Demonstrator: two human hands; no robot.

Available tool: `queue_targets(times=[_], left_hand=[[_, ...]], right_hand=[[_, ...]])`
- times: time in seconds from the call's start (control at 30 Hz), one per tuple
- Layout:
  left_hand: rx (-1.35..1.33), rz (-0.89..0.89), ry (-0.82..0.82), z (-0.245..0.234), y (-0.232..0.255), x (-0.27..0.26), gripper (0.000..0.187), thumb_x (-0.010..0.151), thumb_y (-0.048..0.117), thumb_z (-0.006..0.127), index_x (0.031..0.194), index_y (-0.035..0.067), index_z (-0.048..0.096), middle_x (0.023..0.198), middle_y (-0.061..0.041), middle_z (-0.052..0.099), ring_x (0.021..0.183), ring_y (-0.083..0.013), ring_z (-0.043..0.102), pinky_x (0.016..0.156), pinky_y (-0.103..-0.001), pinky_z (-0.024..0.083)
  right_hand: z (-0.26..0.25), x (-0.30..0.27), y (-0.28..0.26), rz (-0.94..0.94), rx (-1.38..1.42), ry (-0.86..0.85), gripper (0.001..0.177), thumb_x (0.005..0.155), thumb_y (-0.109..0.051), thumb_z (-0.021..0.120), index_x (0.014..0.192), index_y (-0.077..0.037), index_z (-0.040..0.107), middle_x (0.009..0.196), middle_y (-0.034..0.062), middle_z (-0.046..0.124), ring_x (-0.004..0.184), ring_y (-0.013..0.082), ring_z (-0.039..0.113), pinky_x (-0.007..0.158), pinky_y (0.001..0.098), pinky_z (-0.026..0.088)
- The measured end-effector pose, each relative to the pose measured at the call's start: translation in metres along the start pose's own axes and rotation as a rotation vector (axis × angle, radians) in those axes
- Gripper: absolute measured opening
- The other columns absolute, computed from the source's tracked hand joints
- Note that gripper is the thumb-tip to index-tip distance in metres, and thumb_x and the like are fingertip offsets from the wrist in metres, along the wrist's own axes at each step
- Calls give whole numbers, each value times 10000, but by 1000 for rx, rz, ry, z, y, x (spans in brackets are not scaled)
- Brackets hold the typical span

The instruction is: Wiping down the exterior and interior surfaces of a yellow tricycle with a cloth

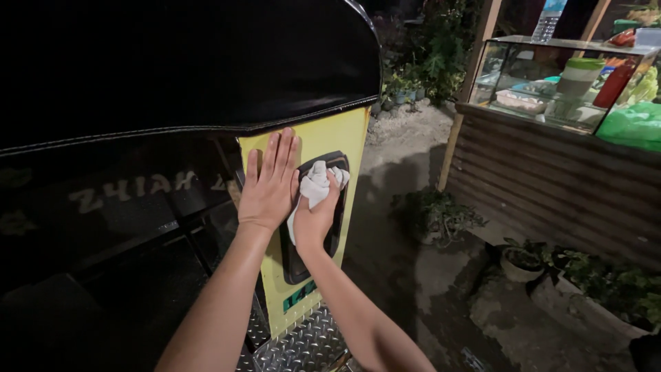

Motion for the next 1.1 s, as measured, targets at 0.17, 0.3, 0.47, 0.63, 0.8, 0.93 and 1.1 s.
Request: queue_targets(times=[0.17,0.3,0.47,0.63,0.8,0.93,1.1], left_hand=[[33,11,-13,-4,-1,1,562,1128,352,219,1654,184,321,1738,-21,231,1599,-209,219,1318,-498,71],[62,12,-26,-2,0,0,566,1138,373,199,1662,187,304,1740,-24,217,1602,-217,201,1316,-509,59],[26,3,-2,-3,-2,0,563,1136,377,195,1653,192,320,1732,-20,252,1598,-207,226,1317,-491,69],[8,2,8,0,-2,-1,563,1131,383,213,1651,199,329,1727,-15,267,1593,-198,239,1317,-486,79],[-11,4,10,-1,-2,-1,562,1132,376,199,1648,196,335,1722,-26,279,1588,-206,254,1316,-489,93],[-4,11,-29,0,-1,-1,561,1142,378,195,1663,196,296,1737,-18,233,1600,-210,205,1321,-496,61],[-19,12,-40,3,0,-3,564,1145,383,191,1668,192,280,1742,-20,211,1602,-216,193,1321,-502,62]], right_hand=[[-9,-8,32,34,-42,-62,615,956,-17,606,1526,-170,432,1586,175,392,1487,410,343,1214,526,307],[-15,-16,94,327,-90,-104,637,1016,-38,560,1564,-295,363,1678,127,243,1525,398,288,1198,568,315],[-11,0,104,416,-247,-25,602,919,-264,650,1450,-446,430,1542,74,506,1425,333,476,1218,464,356],[2,-20,4,12,-70,-64,651,854,26,619,1434,-243,499,1546,148,472,1479,363,388,1227,469,315],[-6,-39,34,-90,-198,-134,663,837,103,652,1436,-138,502,1514,184,443,1445,435,391,1188,551,358],[-9,-47,121,113,-273,-125,653,866,-39,637,1450,-263,450,1533,100,433,1429,368,430,1190,508,385],[-13,-38,91,288,-358,-127,578,910,-101,643,1435,-274,477,1562,93,447,1441,363,442,1190,516,394]])
Point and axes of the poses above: each hand's wrist, its own x-axis towards the middle knuckle, its own z-axis out of the palm, y = z × x, the point moved 7 cm from there along x, towards the middle knuckle
